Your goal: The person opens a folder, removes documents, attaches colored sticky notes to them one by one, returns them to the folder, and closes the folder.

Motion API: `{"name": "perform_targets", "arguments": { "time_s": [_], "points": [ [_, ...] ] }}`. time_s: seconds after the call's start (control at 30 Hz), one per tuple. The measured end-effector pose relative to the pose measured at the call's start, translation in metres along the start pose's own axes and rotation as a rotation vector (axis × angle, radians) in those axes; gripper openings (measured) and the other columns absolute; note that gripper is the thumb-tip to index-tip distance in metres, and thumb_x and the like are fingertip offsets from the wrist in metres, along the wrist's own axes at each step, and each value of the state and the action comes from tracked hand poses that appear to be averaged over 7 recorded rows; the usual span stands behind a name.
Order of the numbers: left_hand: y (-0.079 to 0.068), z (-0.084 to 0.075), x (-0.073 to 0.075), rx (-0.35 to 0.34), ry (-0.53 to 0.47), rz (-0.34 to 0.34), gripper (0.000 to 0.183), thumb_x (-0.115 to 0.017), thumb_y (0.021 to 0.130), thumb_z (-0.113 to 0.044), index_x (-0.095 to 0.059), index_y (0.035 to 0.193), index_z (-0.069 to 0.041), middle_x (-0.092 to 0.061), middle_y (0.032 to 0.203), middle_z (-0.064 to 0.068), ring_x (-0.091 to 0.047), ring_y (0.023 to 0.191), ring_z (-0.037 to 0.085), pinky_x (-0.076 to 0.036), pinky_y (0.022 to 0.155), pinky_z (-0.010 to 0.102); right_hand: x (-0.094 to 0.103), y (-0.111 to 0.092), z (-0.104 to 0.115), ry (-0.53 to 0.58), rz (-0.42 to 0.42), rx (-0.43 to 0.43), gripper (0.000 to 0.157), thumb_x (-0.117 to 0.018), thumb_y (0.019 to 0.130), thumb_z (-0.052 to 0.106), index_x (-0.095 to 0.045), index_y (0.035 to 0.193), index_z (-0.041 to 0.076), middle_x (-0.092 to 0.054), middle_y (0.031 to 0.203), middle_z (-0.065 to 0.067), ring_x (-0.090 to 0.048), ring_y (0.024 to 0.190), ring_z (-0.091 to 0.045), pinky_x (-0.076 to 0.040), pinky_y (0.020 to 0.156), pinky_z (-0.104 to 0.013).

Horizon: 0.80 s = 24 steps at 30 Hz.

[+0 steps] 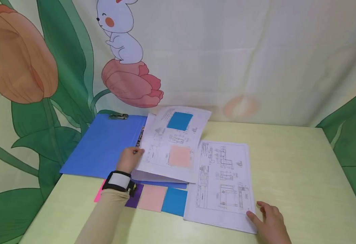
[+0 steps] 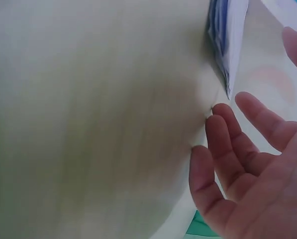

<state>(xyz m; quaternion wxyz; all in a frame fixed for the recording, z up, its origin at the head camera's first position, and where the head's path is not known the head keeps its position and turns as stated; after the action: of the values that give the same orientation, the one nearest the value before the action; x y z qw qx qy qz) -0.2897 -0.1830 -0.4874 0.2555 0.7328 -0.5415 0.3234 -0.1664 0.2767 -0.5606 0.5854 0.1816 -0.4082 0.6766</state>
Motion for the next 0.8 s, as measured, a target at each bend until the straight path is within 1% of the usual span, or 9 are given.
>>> {"name": "perform_targets", "arguments": {
  "time_s": [0.1,0.17,0.27,0.4,0.53,0.6,0.67,0.73,0.8],
  "points": [
    [0.014,0.03,0.002,0.075,0.102,0.041,0.026,-0.056,0.093,-0.024,-0.069,0.096,-0.002,-0.066,0.084,0.013,-0.057,0.061,0.022,-0.043,0.052,0.032,0.0,-0.002,0.0,-0.022,-0.007,0.011,0.079,-0.057,0.086,0.052,-0.036,0.132,-0.009,-0.04,0.123,-0.03,-0.04,0.111,-0.042,-0.034,0.091,-0.056],
    [0.016,0.04,0.001,0.096,0.146,0.059,0.025,-0.057,0.092,-0.024,-0.07,0.093,-0.003,-0.066,0.079,0.012,-0.055,0.058,0.021,-0.041,0.05,0.031,-0.001,-0.002,0.001,-0.019,-0.005,0.018,0.078,-0.057,0.086,0.051,-0.037,0.132,-0.009,-0.04,0.123,-0.03,-0.04,0.111,-0.042,-0.034,0.091,-0.056],
    [0.017,0.045,-0.002,0.086,0.17,0.056,0.023,-0.06,0.09,-0.026,-0.069,0.09,-0.004,-0.064,0.072,0.01,-0.053,0.055,0.021,-0.039,0.047,0.031,-0.003,-0.002,0.003,-0.007,0.001,0.028,0.078,-0.057,0.086,0.051,-0.037,0.132,-0.009,-0.039,0.124,-0.03,-0.04,0.112,-0.042,-0.035,0.092,-0.055],
    [0.016,0.044,-0.005,0.056,0.181,0.029,0.023,-0.064,0.087,-0.029,-0.065,0.084,-0.006,-0.057,0.062,0.006,-0.049,0.051,0.02,-0.036,0.046,0.031,-0.004,0.0,0.003,-0.001,0.002,0.025,0.078,-0.056,0.086,0.052,-0.036,0.132,-0.008,-0.038,0.124,-0.03,-0.041,0.112,-0.042,-0.035,0.092,-0.055],
    [0.014,0.044,-0.003,0.043,0.222,0.04,0.033,-0.062,0.087,-0.039,-0.055,0.078,-0.007,-0.044,0.054,0.002,-0.041,0.046,0.017,-0.03,0.042,0.029,-0.003,0.0,0.003,-0.024,0.001,0.029,0.077,-0.059,0.085,0.052,-0.038,0.133,-0.004,-0.038,0.122,-0.03,-0.038,0.11,-0.042,-0.035,0.088,-0.056],
    [0.01,0.042,0.005,0.03,0.246,0.039,0.037,-0.06,0.087,-0.043,-0.05,0.079,-0.008,-0.039,0.056,0.002,-0.037,0.045,0.017,-0.027,0.042,0.029,-0.003,0.0,0.005,-0.055,0.002,0.046,0.077,-0.061,0.082,0.053,-0.041,0.134,0.0,-0.038,0.121,-0.03,-0.036,0.108,-0.043,-0.036,0.085,-0.057],
    [0.002,0.042,0.019,0.008,0.271,0.056,0.038,-0.061,0.087,-0.044,-0.048,0.082,-0.008,-0.039,0.062,0.004,-0.038,0.047,0.018,-0.029,0.042,0.03,-0.005,0.0,0.008,-0.1,0.01,0.064,0.078,-0.065,0.078,0.054,-0.044,0.134,0.004,-0.037,0.121,-0.031,-0.035,0.107,-0.045,-0.037,0.083,-0.058],
    [-0.01,0.045,0.031,-0.011,0.31,0.088,0.039,-0.065,0.084,-0.042,-0.05,0.085,-0.006,-0.043,0.069,0.007,-0.043,0.053,0.021,-0.033,0.045,0.033,-0.007,0.001,0.01,-0.153,0.013,0.066,0.078,-0.069,0.074,0.054,-0.048,0.133,0.006,-0.036,0.12,-0.03,-0.034,0.104,-0.046,-0.038,0.08,-0.058],
    [-0.026,0.053,0.04,-0.016,0.37,0.129,0.042,-0.071,0.078,-0.041,-0.054,0.089,-0.004,-0.049,0.077,0.011,-0.049,0.064,0.025,-0.04,0.051,0.036,-0.008,0.002,0.009,-0.201,0.018,0.048,0.078,-0.072,0.072,0.051,-0.049,0.133,0.007,-0.035,0.118,-0.029,-0.034,0.102,-0.046,-0.039,0.078,-0.056]
  ]
}}
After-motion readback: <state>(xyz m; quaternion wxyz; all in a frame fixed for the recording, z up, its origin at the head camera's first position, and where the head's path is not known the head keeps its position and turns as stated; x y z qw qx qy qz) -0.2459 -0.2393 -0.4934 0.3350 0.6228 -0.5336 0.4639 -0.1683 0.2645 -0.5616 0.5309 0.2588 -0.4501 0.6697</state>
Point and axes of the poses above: each hand's wrist, its own y-axis towards the middle knuckle, its own x-axis out of the back of the hand, z = x × y, the point moved 9 cm from there along y, towards the middle knuckle
